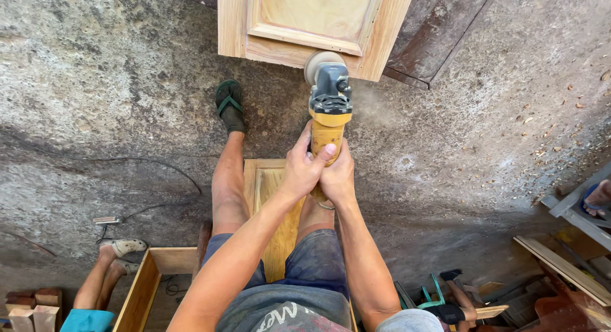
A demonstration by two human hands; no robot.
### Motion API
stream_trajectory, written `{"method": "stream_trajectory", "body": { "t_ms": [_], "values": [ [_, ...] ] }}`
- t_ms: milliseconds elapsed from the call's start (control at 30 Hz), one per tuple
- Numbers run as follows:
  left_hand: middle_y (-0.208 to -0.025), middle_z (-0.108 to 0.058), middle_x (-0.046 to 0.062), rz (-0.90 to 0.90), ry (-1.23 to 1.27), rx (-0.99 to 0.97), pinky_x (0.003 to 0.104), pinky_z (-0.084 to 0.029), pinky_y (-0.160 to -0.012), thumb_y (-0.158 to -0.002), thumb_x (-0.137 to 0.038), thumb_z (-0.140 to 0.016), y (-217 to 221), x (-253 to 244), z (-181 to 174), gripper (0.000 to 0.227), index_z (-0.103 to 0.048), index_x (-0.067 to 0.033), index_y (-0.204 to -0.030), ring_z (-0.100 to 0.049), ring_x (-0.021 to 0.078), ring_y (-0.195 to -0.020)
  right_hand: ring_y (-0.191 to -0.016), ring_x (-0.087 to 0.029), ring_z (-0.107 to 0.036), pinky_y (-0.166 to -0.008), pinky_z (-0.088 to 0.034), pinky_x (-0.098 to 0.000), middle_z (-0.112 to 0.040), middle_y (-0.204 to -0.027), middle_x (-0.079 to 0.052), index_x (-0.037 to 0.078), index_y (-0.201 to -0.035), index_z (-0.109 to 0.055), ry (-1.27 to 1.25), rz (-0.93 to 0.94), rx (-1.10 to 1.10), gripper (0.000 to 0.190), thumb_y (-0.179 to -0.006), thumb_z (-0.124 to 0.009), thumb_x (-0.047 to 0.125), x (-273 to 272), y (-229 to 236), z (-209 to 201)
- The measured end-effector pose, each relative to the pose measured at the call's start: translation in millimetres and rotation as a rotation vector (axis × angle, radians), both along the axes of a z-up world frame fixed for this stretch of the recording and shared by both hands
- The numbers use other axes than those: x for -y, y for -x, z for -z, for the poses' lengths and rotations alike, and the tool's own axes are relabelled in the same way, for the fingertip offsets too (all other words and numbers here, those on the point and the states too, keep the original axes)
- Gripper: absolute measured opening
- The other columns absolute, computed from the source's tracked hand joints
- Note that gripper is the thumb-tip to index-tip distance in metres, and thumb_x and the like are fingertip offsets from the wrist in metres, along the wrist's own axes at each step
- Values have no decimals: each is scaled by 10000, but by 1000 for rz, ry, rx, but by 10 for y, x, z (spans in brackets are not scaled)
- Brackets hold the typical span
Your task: The person uses a handheld power sander to smooth the edges and surfaces of a wooden cabinet door. They reposition the door several times to access different sides and corners while sanding.
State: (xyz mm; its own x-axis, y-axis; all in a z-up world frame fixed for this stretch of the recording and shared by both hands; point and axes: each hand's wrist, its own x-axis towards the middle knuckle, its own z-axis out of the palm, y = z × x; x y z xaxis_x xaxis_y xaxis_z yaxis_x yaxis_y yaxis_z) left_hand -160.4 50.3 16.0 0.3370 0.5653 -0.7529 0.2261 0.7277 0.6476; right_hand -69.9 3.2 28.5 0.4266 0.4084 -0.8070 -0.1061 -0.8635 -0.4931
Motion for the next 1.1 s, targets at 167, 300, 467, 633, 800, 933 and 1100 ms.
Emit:
{"method": "stream_trajectory", "body": {
  "t_ms": [167, 300, 467, 633, 800, 933, 1100],
  "values": [
    [-1405, -618, 142, -118, -30, 85, 346, -490, -1098, -994, -308, -702, 121, 13, 71, 686, -422, 19, -1529, -604, 190, -1269, -1011, -276, -763, -864, -577, -390, -763, -1081, -177, 41, -1228, -599, -29, -87, -13, 548, -775, -814, 262, -51, 73, 89],
    [-1405, -616, 143, -105, -50, 58, 332, -485, -1094, -1005, -306, -692, 168, 58, 128, 679, -423, 35, -1527, -598, 180, -1270, -1019, -311, -755, -855, -573, -399, -759, -1071, -187, 44, -1230, -596, -31, -139, -27, 578, -766, -832, 293, -60, 67, 129],
    [-1407, -607, 153, -128, 9, 110, 336, -479, -1092, -995, -279, -704, -130, 192, 111, 686, -416, 33, -1534, -584, 179, -1268, -1013, -307, -760, -846, -575, -398, -761, -1064, -178, 49, -1218, -602, 20, -88, 16, 578, -751, -833, 300, 83, -195, 54],
    [-1398, -630, 157, -15, 12, 60, 341, -480, -1094, -980, -268, -697, -405, 267, 58, 685, -409, 20, -1531, -598, 195, -1283, -992, -292, -766, -836, -582, -393, -767, -1052, -172, 46, -1160, -600, 29, -6, -1, 527, -763, -836, 300, 232, -417, 10],
    [-1393, -624, 148, -39, 22, 90, 349, -487, -1105, -991, -276, -679, -388, 272, 28, 657, -426, 18, -1522, -606, 203, -1278, -995, -286, -768, -843, -587, -393, -766, -1061, -169, 50, -1174, -593, -14, -26, -26, 530, -770, -826, 302, 242, -417, 22],
    [-1419, -601, 143, -65, -58, 91, 348, -468, -1128, -1032, -274, -664, -193, 221, 54, 621, -431, 32, -1520, -585, 196, -1301, -1003, -313, -758, -835, -578, -409, -763, -1044, -186, 54, -1201, -597, -5, -124, -30, 553, -767, -826, 309, 151, -288, 96],
    [-1413, -586, 126, -134, 15, 145, 335, -476, -1102, -1013, -271, -677, -285, 285, 121, 671, -387, 30, -1538, -581, 182, -1279, -1001, -318, -763, -839, -581, -413, -763, -1049, -185, 56, -1199, -591, -16, -110, -31, 573, -750, -833, 317, 168, -398, 107]
  ]
}}
